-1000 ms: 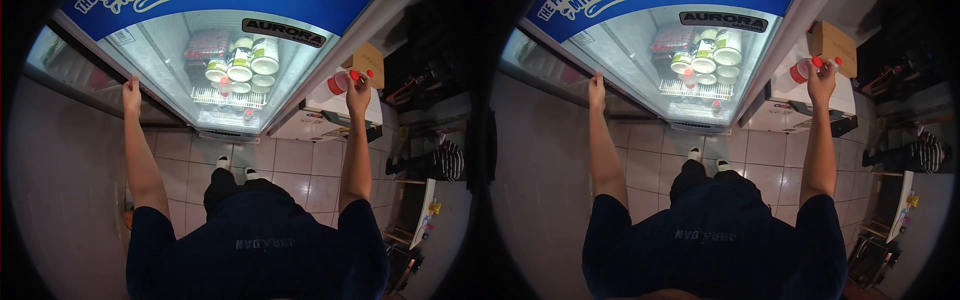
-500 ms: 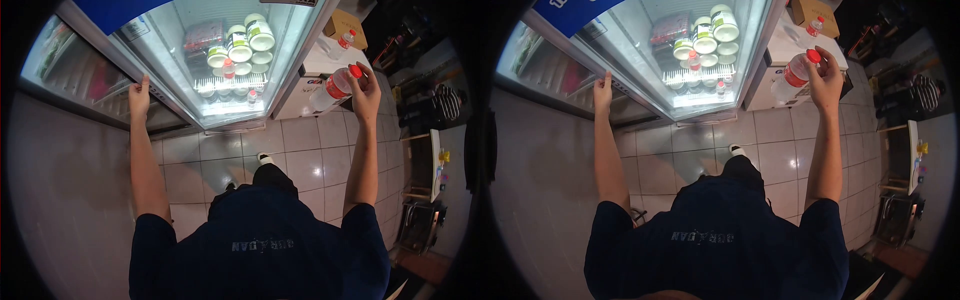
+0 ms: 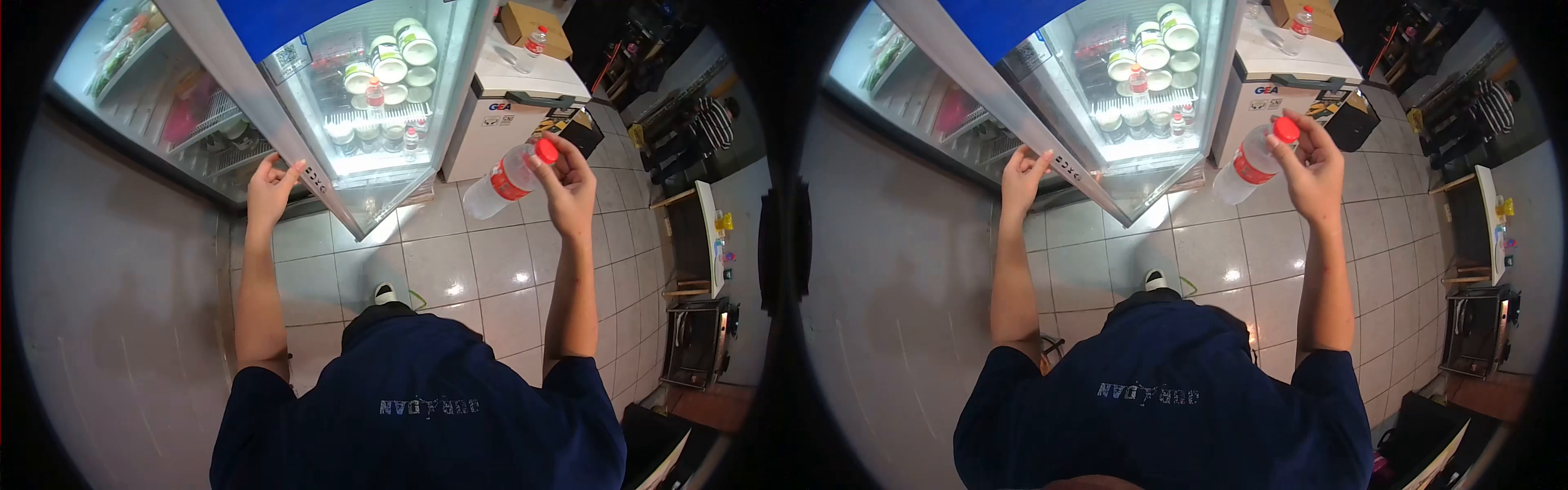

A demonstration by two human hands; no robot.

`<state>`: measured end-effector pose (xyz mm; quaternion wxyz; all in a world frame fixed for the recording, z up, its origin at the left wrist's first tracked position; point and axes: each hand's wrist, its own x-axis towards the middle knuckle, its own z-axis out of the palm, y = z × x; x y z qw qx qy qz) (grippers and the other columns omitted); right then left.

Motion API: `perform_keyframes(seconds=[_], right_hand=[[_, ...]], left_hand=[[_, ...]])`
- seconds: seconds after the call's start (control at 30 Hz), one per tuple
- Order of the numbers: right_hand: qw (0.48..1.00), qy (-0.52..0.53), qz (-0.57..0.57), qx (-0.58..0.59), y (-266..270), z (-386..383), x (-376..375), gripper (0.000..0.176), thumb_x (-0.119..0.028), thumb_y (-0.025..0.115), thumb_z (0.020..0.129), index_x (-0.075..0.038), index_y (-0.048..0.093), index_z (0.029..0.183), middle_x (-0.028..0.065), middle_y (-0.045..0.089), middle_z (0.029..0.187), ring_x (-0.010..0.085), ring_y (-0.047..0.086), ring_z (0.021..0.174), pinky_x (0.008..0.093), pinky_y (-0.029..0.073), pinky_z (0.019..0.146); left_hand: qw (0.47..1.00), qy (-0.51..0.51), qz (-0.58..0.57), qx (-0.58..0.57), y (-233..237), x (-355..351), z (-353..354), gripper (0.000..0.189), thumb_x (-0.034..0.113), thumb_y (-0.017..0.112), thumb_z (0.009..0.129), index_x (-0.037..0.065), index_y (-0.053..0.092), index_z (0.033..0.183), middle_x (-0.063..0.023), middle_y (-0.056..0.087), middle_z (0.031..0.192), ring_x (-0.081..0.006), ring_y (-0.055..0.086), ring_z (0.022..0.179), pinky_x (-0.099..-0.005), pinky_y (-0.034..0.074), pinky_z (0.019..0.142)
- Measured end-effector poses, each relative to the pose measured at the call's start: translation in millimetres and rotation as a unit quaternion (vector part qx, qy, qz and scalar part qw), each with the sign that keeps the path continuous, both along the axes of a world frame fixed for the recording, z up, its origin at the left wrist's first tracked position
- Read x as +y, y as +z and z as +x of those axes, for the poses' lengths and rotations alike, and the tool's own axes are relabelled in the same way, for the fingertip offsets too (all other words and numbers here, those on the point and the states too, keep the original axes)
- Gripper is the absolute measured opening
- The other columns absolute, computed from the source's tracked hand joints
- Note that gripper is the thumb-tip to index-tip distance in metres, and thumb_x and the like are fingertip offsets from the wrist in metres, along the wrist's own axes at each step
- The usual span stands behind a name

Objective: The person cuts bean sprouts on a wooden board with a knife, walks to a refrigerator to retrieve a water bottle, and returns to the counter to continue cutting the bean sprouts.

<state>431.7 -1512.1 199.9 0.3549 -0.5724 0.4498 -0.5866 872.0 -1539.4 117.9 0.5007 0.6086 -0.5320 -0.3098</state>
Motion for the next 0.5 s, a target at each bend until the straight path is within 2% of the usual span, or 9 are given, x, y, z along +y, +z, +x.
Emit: perform_keyframes(seconds=[0.03, 0.1, 0.13, 0.17, 0.23, 0.27, 0.37, 0.43, 0.5], right_hand=[[1.0, -0.001, -0.003, 0.001, -0.6, -2.3, 14.0, 0.045, -0.001, 0.072, 0.087, 0.009, 0.054, 0.127, 0.0164, 0.066, 0.117, 0.0178, 0.063, 0.11, 0.0284, 0.051, 0.094], [0.999, 0.016, -0.021, 0.027, -3.1, -10.7, 40.4, 0.046, -0.001, 0.073, 0.085, 0.007, 0.056, 0.127, 0.0138, 0.068, 0.116, 0.0111, 0.064, 0.099, 0.0222, 0.051, 0.081], [0.999, 0.006, -0.012, 0.049, -10.5, -20.4, 49.3, 0.045, -0.003, 0.075, 0.083, 0.004, 0.06, 0.124, 0.0089, 0.071, 0.11, 0.0013, 0.055, 0.074, 0.0166, 0.042, 0.063], [0.999, 0.003, -0.011, 0.051, -12.9, -28.0, 59.9, 0.045, -0.003, 0.075, 0.083, 0.004, 0.06, 0.124, 0.0089, 0.071, 0.11, 0.0013, 0.055, 0.074, 0.0166, 0.042, 0.063], [0.998, 0.01, -0.026, 0.062, -18.7, -36.9, 84.2, 0.043, -0.007, 0.078, 0.081, 0.003, 0.064, 0.12, 0.0045, 0.073, 0.102, -0.0011, 0.036, 0.06, 0.0165, 0.03, 0.053], [0.997, -0.003, -0.028, 0.071, -20.5, -41.6, 96.8, 0.043, -0.009, 0.079, 0.079, 0.004, 0.065, 0.118, 0.0033, 0.073, 0.097, 0.0002, 0.031, 0.057, 0.0176, 0.03, 0.051], [0.994, -0.01, -0.006, 0.11, -11.5, -52.6, 138.4, 0.043, -0.009, 0.079, 0.079, 0.003, 0.065, 0.117, 0.0024, 0.073, 0.093, -0.0001, 0.032, 0.057, 0.018, 0.029, 0.051], [0.995, -0.008, -0.006, 0.104, -12.7, -63.3, 156.7, 0.043, -0.009, 0.079, 0.078, 0.003, 0.065, 0.117, 0.0017, 0.072, 0.092, -0.0001, 0.032, 0.057, 0.0181, 0.029, 0.051], [0.996, 0.009, -0.008, 0.088, -13.0, -70.1, 169.8, 0.044, -0.01, 0.08, 0.078, 0.003, 0.066, 0.117, 0.0001, 0.071, 0.089, 0.0, 0.031, 0.057, 0.0182, 0.028, 0.05]], left_hand=[[0.999, 0.005, 0.02, -0.032, 4.5, 13.8, -11.8, 0.063, 0.03, 0.08, 0.084, -0.012, 0.055, 0.125, -0.0029, 0.062, 0.074, -0.0078, 0.06, 0.072, -0.0218, 0.046, 0.066], [0.999, -0.011, 0.016, -0.045, 5.2, 30.3, -28.0, 0.06, 0.031, 0.082, 0.081, -0.009, 0.059, 0.119, -0.0019, 0.061, 0.074, -0.0074, 0.058, 0.071, -0.0218, 0.046, 0.065], [0.998, -0.025, 0.016, -0.059, 5.3, 38.8, -38.5, 0.057, 0.032, 0.084, 0.078, -0.007, 0.063, 0.112, -0.0009, 0.06, 0.073, -0.007, 0.056, 0.069, -0.0218, 0.045, 0.063], [0.998, -0.028, 0.017, -0.057, 4.6, 46.7, -51.4, 0.057, 0.032, 0.084, 0.078, -0.007, 0.063, 0.112, -0.0009, 0.06, 0.073, -0.007, 0.056, 0.069, -0.0218, 0.045, 0.063], [0.994, 0.002, 0.009, -0.11, 8.6, 63.9, -81.7, 0.055, 0.037, 0.086, 0.074, -0.003, 0.066, 0.104, 0.0004, 0.059, 0.072, -0.0068, 0.053, 0.066, -0.0221, 0.044, 0.062], [0.992, 0.022, 0.011, -0.127, 11.6, 72.0, -98.6, 0.06, 0.044, 0.087, 0.069, -0.002, 0.066, 0.101, -0.0008, 0.059, 0.072, -0.0086, 0.054, 0.066, -0.0238, 0.045, 0.062], [0.985, 0.014, 0.036, -0.169, 18.4, 88.1, -135.0, 0.063, 0.049, 0.086, 0.067, -0.001, 0.067, 0.1, -0.0018, 0.06, 0.073, -0.0114, 0.056, 0.066, -0.0265, 0.046, 0.063], [0.982, 0.008, 0.013, -0.191, 20.5, 98.2, -157.6, 0.057, 0.047, 0.085, 0.071, 0.0, 0.067, 0.098, -0.0011, 0.058, 0.07, -0.0107, 0.054, 0.065, -0.0264, 0.046, 0.062], [0.979, 0.01, 0.008, -0.202, 16.5, 98.9, -173.2, 0.062, 0.057, 0.082, 0.067, 0.003, 0.067, 0.094, -0.0049, 0.062, 0.072, -0.0198, 0.062, 0.066, -0.0326, 0.049, 0.064]])
